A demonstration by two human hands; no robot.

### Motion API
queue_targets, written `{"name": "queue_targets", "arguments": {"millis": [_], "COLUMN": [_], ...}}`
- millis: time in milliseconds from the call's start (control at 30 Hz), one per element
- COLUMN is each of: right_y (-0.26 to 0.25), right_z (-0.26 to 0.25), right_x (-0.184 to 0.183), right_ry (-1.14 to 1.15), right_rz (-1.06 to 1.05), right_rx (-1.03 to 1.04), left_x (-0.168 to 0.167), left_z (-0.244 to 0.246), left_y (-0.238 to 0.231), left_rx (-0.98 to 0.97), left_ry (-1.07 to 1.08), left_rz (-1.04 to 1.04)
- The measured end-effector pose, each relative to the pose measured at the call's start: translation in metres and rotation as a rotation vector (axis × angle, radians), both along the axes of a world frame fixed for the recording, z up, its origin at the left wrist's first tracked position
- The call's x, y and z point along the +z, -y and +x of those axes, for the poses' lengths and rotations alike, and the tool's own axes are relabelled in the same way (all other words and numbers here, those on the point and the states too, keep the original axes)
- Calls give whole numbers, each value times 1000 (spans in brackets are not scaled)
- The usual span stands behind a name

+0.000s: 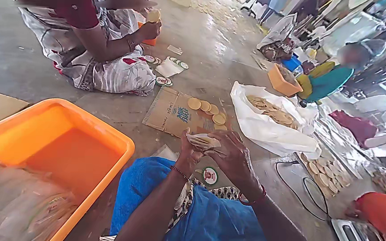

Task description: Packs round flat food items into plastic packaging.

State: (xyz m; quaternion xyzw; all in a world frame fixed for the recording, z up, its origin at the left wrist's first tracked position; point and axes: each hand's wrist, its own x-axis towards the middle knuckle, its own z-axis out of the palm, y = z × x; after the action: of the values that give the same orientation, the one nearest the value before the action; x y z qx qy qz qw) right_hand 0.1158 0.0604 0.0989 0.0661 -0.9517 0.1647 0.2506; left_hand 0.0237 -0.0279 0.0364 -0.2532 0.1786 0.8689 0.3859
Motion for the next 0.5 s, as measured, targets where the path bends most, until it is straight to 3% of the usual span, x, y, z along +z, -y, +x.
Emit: {"name": "queue_targets", "arguments": {"millis": [267, 500], "right_y": [-11, -5], "right_z": [20, 19], "right_x": [-12, -32], "right_ry": [72, 111], "right_rz": [-122, -88], "right_rx": [-90, -74], "left_x": [-20, -20], "left_z": [10, 19], "left_y": [1, 2], "left_rx": [37, 35], "left_ry": [-299, -298], "left_rz": [154, 128]}}
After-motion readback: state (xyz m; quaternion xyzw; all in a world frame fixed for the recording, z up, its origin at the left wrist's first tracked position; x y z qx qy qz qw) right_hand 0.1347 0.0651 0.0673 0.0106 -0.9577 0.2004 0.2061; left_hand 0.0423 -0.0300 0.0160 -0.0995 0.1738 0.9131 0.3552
